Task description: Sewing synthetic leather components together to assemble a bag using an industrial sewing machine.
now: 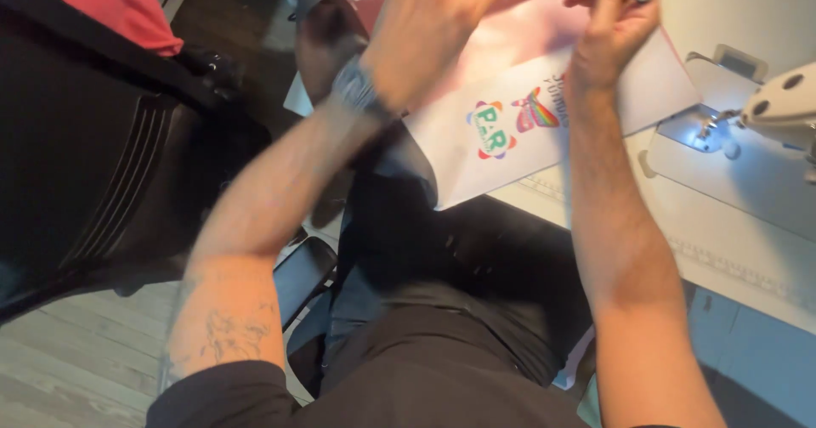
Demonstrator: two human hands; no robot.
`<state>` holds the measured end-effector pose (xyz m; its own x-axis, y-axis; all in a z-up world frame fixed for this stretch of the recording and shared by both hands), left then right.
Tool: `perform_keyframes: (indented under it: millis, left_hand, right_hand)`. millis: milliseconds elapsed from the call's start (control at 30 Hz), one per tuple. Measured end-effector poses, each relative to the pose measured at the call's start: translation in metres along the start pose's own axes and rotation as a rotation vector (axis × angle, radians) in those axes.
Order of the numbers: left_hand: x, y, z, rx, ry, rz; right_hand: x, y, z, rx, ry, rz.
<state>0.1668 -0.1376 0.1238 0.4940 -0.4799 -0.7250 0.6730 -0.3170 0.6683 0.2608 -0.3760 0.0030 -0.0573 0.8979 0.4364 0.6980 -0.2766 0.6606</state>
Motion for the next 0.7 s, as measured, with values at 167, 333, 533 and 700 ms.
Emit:
perform_keyframes:
  millis: [167,333,533,700]
  left_hand:
    - [0.094,0.034,-0.026,0.127,0.033,-0.149]
    - [0.079,0.033,-0.046,-0.173,-0.302,0.068]
    - [0.093,0.022,-0.059,-0.262,-0.119,-0.031]
    - [0.077,0.025,-0.043,-0.242,-0.095,-0.117]
  right_hand:
    - [-0.012,0.000,0.030,0.108,-0.120,0.064]
    - [-0.036,0.002,0.041,0.256,-0.041,0.234]
    - [-0.027,0.016,-0.029,-0.047,-0.160,0.062]
    - [-0.012,-0.047,-0.203,-0.101,-0.542,-0.192]
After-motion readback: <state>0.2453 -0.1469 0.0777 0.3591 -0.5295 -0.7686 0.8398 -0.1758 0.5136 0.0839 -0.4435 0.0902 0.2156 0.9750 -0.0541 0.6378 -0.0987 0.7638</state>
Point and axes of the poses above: each hand's wrist, its own y-axis towards the middle knuckle, its own x-axis out of the palm, z = x × y, the point moved 6 cm from there along y, towards the middle knuckle, and after that the axes turned 10 degrees about -x, right-handed, at the moved point
